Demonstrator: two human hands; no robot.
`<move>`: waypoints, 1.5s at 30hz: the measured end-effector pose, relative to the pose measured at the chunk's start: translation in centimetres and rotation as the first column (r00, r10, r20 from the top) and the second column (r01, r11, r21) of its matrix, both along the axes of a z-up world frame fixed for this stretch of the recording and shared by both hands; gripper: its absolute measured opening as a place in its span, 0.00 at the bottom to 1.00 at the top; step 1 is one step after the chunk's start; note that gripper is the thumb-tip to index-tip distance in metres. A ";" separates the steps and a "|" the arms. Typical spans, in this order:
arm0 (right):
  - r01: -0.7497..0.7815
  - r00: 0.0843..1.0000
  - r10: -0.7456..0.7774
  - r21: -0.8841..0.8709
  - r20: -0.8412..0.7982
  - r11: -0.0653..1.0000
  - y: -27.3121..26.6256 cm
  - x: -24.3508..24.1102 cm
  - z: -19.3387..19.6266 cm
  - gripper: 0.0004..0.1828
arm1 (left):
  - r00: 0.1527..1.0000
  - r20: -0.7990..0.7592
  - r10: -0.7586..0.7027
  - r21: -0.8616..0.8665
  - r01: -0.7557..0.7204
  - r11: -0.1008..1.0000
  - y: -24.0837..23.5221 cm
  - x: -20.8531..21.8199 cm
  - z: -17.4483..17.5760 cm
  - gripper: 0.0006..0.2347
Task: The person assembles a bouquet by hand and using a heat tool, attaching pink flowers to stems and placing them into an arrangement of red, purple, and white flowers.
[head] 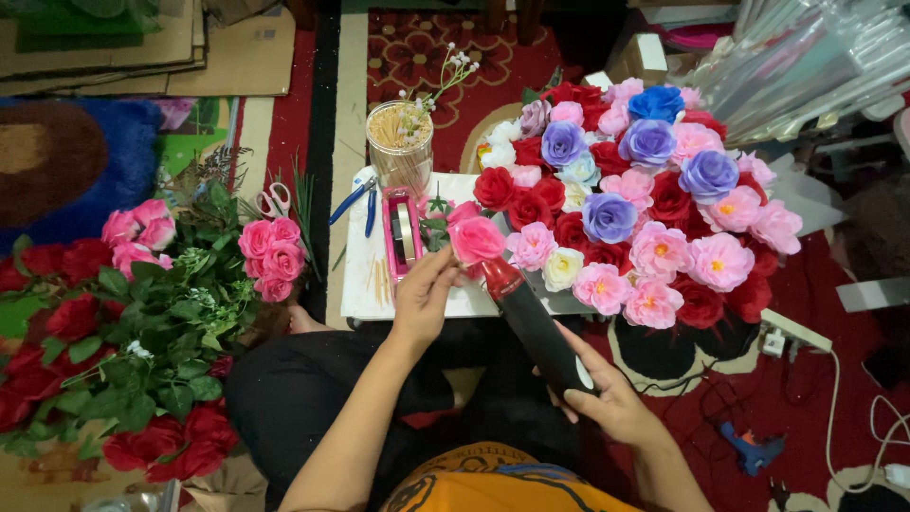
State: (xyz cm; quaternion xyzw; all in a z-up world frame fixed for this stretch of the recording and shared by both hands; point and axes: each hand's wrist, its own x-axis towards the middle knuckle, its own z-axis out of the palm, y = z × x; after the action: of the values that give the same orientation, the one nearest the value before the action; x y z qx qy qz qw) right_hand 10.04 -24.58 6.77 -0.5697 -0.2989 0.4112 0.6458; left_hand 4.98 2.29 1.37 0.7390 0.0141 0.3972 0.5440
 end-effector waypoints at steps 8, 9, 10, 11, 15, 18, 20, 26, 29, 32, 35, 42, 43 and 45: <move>0.002 1.000 -0.002 0.004 0.028 1.000 -1.0 0.1 1.0 0.43 | 0.975 -0.122 -0.184 -0.131 0.168 0.977 0.4 -1.0 0.8 0.16; 0.010 0.999 -0.010 0.005 0.047 1.000 -1.0 0.1 1.2 0.42 | 0.963 -0.173 -0.206 -0.107 0.189 0.976 0.3 -1.1 1.0 0.15; 0.013 0.999 -0.013 0.006 0.046 1.000 -1.2 0.3 1.2 0.42 | 0.962 -0.174 -0.209 -0.106 0.192 0.976 0.5 -1.3 1.5 0.15; 0.020 0.998 -0.017 -0.054 0.063 0.998 -1.5 0.4 1.3 0.42 | 0.958 -0.223 -0.179 -0.025 0.178 0.984 0.6 -1.5 2.0 0.16; 0.024 0.994 -0.008 -0.154 0.108 0.988 -1.8 0.7 1.8 0.40 | 0.952 -0.230 -0.202 0.145 0.239 0.960 1.6 -2.2 2.5 0.21; 0.025 0.991 0.003 -0.205 0.137 0.978 -1.9 0.7 2.1 0.40 | 0.967 -0.201 -0.157 0.291 0.212 0.933 2.2 -2.4 1.9 0.20; 0.020 0.987 0.014 -0.209 0.159 0.978 -2.1 0.9 2.0 0.40 | 0.962 -0.231 -0.146 0.327 0.218 0.919 2.1 -2.7 2.1 0.21; 0.021 0.983 0.025 -0.250 0.181 0.968 -2.8 1.2 1.0 0.40 | 0.952 -0.268 -0.151 0.412 0.255 0.875 1.1 -3.0 3.1 0.25; 0.065 0.989 -0.046 -0.133 0.141 0.989 -3.4 1.3 0.2 0.42 | 0.941 -0.245 -0.232 0.222 0.287 0.932 0.8 -3.1 2.5 0.21; 0.165 0.976 -0.153 -0.070 0.154 0.984 -4.5 2.1 0.2 0.44 | 0.937 -0.271 -0.223 0.065 0.248 0.966 1.0 -2.8 2.2 0.17; 0.177 0.958 -0.129 -0.176 0.258 0.968 -5.0 2.3 0.9 0.42 | 0.947 -0.268 -0.176 0.000 0.183 0.983 0.8 -2.6 2.0 0.14; 0.081 0.968 -0.004 -0.297 0.250 0.952 -2.7 1.3 1.9 0.39 | 0.943 -0.271 -0.191 0.080 0.220 0.972 0.1 -2.6 1.4 0.18; 0.083 0.969 -0.007 -0.297 0.248 0.951 -2.7 1.2 2.1 0.39 | 0.942 -0.274 -0.194 0.079 0.223 0.972 0.1 -2.7 1.3 0.18; 0.080 0.971 -0.009 -0.291 0.238 0.953 -2.5 1.2 2.4 0.39 | 0.965 -0.176 -0.193 0.086 0.210 0.974 0.3 -2.7 1.3 0.16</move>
State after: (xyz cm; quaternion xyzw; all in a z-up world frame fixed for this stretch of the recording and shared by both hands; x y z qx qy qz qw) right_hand 11.28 -27.13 9.16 -0.7116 -0.2944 0.3668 0.5219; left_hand 2.26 2.61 2.64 0.7944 -0.0366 0.2769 0.5394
